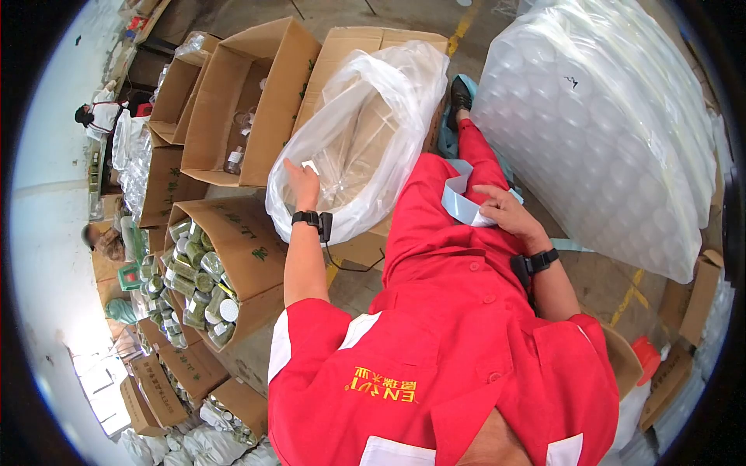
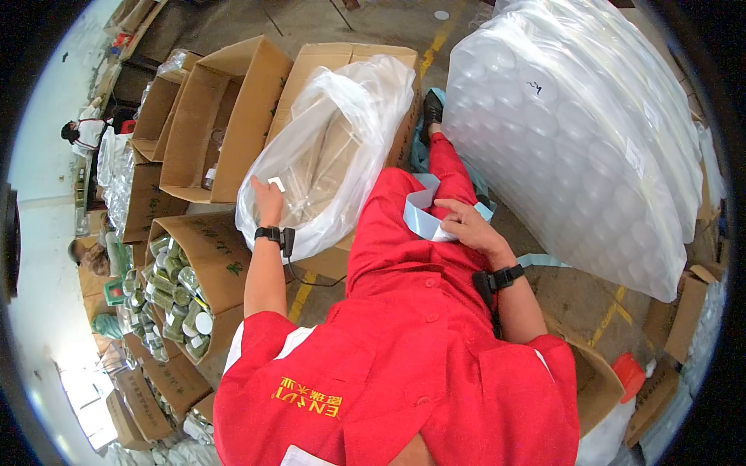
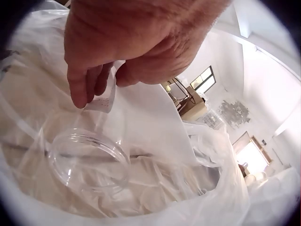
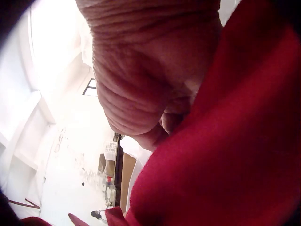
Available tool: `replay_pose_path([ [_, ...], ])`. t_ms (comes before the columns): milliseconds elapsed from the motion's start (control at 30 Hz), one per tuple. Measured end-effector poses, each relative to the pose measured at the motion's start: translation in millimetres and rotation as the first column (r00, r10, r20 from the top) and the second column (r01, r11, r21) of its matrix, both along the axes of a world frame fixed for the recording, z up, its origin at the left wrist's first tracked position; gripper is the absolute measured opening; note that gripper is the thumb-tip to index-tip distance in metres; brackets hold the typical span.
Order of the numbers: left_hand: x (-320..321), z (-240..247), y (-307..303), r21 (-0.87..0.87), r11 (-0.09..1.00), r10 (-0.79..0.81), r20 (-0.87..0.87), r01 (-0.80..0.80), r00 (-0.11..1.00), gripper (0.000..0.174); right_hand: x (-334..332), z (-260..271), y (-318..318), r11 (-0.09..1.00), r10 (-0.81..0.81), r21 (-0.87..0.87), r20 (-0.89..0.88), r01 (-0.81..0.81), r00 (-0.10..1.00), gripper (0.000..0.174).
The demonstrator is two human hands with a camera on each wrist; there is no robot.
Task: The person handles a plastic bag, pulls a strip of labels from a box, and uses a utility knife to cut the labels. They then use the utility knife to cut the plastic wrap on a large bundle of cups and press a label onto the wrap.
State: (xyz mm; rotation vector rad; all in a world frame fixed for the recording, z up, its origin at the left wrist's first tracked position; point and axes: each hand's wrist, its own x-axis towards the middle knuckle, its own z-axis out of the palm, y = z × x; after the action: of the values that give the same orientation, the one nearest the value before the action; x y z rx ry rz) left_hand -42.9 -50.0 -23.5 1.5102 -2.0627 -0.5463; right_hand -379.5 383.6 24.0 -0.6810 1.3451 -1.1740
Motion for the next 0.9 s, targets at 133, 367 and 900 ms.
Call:
replay_pose_path([
  [133,-13,71,27,0.076,0.996,-0.064,0.164,0.053,0.984,0.074,1,5,0,1.000,-0.008,-0.010,-0.029,0.008,1.000,0.055],
  [367,-26,39,67,0.076,0.956,-0.295,0.278,0.285,0.914,0.078,3,2,-1,1.000,0.004,-0.023,-0.047,-0.005,0.999,0.055],
  [900,-24,-16,56,0.028,0.954,-0.268,0.520,0.297,0.811,0.069,3,-2,5,1.000,0.006,-0.027,-0.030,-0.007,1.000,0.056],
])
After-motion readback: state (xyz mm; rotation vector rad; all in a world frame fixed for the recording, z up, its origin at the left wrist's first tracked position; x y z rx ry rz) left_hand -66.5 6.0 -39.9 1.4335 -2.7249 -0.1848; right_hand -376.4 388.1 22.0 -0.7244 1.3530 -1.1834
